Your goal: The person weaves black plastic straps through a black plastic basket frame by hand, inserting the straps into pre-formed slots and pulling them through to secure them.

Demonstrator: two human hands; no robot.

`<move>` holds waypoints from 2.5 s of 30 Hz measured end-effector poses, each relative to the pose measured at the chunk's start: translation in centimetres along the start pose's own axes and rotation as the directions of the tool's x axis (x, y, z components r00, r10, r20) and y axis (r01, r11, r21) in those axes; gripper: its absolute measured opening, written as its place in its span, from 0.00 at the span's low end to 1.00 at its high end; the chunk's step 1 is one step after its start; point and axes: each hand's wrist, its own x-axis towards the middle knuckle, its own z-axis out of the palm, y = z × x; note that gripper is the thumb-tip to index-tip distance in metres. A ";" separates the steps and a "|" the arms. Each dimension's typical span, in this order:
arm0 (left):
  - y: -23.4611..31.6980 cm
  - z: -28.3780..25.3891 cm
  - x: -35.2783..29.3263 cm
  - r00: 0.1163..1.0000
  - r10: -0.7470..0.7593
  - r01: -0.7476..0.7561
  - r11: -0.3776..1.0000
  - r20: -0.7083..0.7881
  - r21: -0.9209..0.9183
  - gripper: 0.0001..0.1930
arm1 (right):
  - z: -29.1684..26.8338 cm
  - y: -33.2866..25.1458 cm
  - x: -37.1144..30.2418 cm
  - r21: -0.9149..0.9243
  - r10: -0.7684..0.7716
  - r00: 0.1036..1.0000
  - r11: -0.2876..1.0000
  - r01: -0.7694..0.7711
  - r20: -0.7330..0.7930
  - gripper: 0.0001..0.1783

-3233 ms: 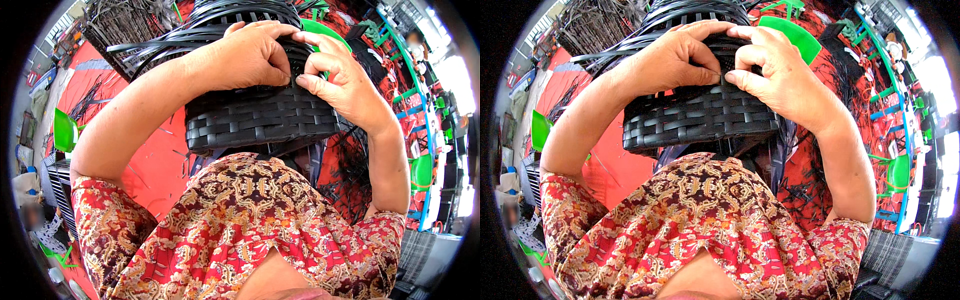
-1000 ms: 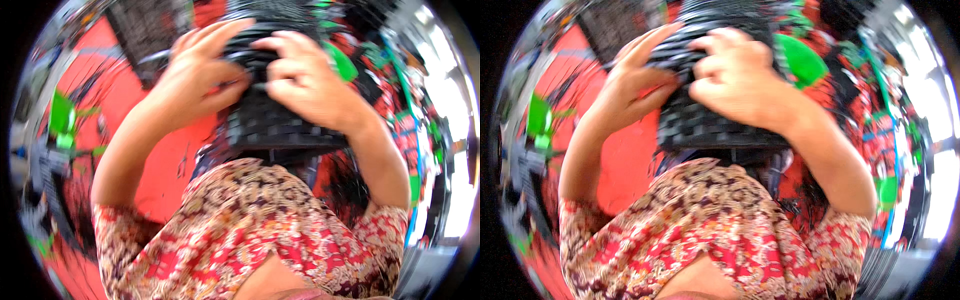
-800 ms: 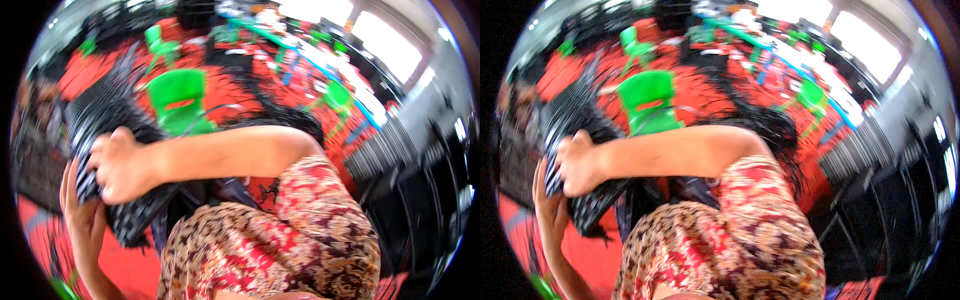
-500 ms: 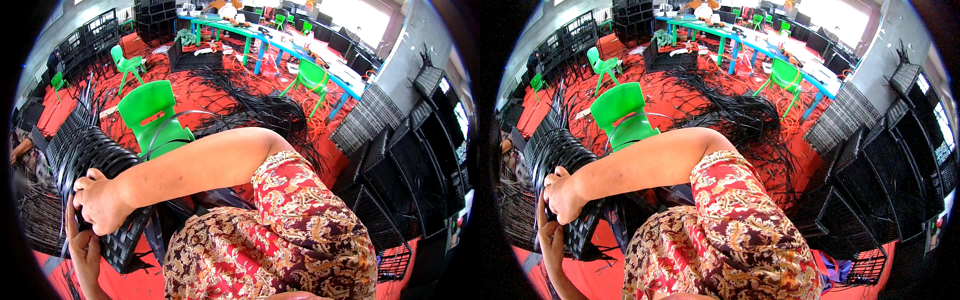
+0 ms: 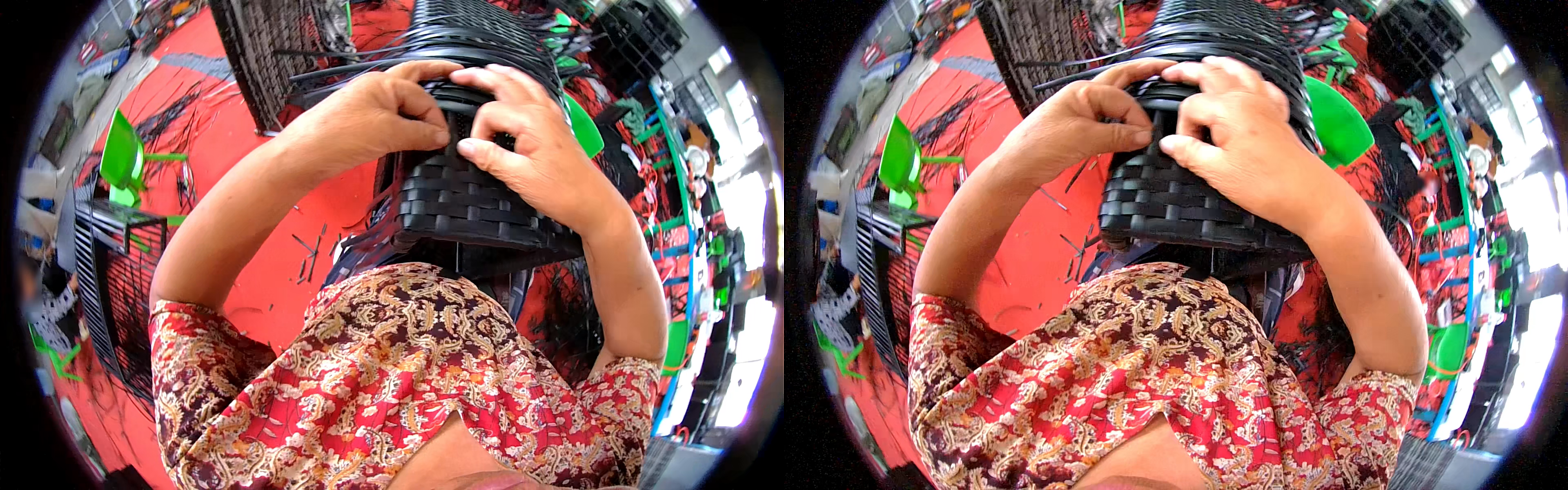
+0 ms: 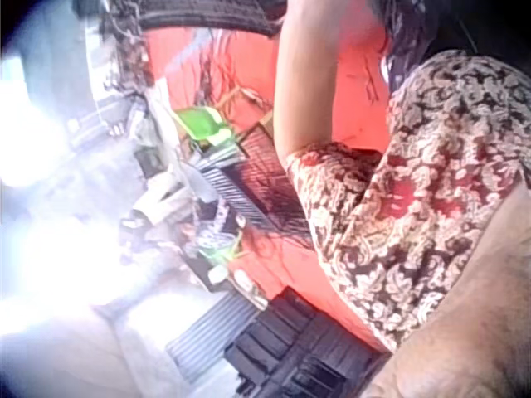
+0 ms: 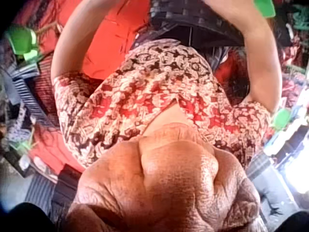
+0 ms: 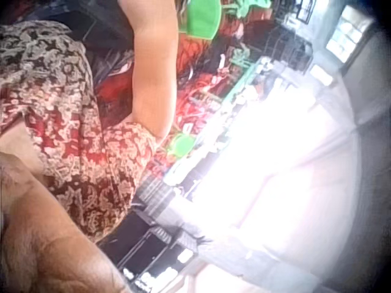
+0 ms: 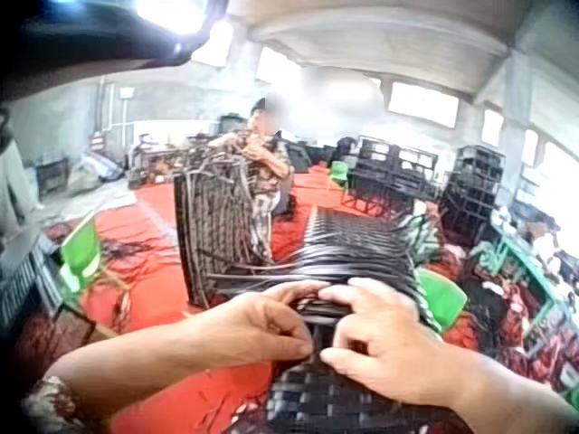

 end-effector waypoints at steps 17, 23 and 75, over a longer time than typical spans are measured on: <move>-3.1 0.6 -4.2 0.919 0.124 -0.293 0.850 -0.375 -0.437 0.05 | 0.5 -3.0 3.2 0.461 0.202 0.957 0.842 -0.278 0.209 0.07; -5.7 3.6 -5.2 0.915 -0.126 -0.071 0.885 -0.383 -0.459 0.08 | -0.1 -2.7 4.1 0.537 0.303 0.912 0.738 -0.408 0.276 0.11; -7.6 6.9 -4.1 0.942 -0.288 0.067 0.662 -0.171 -0.747 0.13 | 1.3 -4.0 5.5 0.118 0.092 0.904 0.981 -0.155 0.418 0.09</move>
